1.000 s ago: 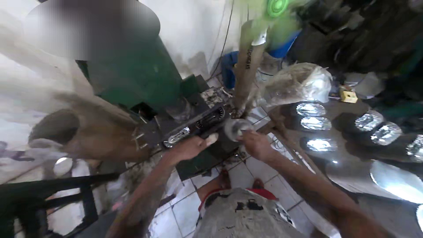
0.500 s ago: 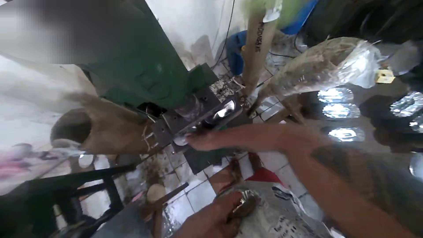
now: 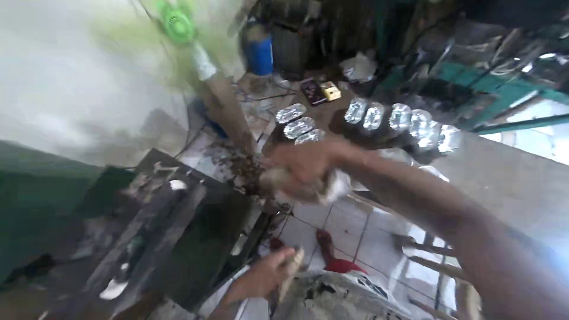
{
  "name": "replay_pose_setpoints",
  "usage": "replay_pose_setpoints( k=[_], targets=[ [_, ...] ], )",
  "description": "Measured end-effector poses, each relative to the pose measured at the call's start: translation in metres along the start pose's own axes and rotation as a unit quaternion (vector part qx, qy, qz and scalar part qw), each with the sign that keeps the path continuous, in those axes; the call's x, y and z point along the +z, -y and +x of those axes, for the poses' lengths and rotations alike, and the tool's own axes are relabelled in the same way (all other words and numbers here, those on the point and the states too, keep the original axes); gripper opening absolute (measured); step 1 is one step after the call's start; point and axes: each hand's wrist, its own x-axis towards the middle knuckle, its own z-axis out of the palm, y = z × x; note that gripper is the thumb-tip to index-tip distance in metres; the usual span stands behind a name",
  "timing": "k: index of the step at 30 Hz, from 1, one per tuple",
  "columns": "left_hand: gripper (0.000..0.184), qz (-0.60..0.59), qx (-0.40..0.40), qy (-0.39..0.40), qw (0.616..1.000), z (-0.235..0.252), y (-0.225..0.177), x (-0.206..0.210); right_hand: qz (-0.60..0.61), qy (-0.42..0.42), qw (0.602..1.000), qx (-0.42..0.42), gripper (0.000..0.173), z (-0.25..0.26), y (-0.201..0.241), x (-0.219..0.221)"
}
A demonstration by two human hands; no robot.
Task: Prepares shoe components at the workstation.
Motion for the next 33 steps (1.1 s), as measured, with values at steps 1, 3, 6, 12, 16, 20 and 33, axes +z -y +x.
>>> replay_pose_setpoints(
  k=[1, 3, 6, 12, 16, 20, 33],
  targets=[
    [0.048, 0.017, -0.021, -0.046, 0.999, 0.018, -0.011, -0.007, 0.015, 0.048, 0.997, 0.063, 0.077, -0.043, -0.024, 0.025],
    [0.056, 0.075, -0.053, -0.104, 0.990, 0.058, -0.047, -0.026, 0.070, 0.103, 0.973, 0.196, 0.087, -0.114, -0.060, 0.075],
    [0.046, 0.211, -0.055, -0.140, 0.966, 0.138, -0.087, -0.049, 0.115, 0.036, 0.908, 0.401, 0.092, -0.193, -0.139, 0.201],
    [0.033, 0.449, 0.001, -0.021, 0.893, 0.293, -0.125, -0.073, 0.099, -0.023, 0.875, 0.474, 0.097, -0.249, -0.221, 0.314],
    [0.033, 0.523, 0.014, 0.056, 0.850, 0.360, -0.120, -0.076, 0.105, -0.017, 0.860, 0.499, 0.099, -0.251, -0.231, 0.317],
    [0.045, 0.504, 0.032, 0.083, 0.859, 0.381, -0.092, -0.088, 0.128, -0.043, 0.845, 0.518, 0.101, -0.248, -0.221, 0.312],
    [0.068, 0.432, 0.052, 0.095, 0.895, 0.383, -0.085, -0.089, -0.096, -0.450, 0.779, 0.425, 0.051, -0.298, -0.076, 0.123]
  ],
)
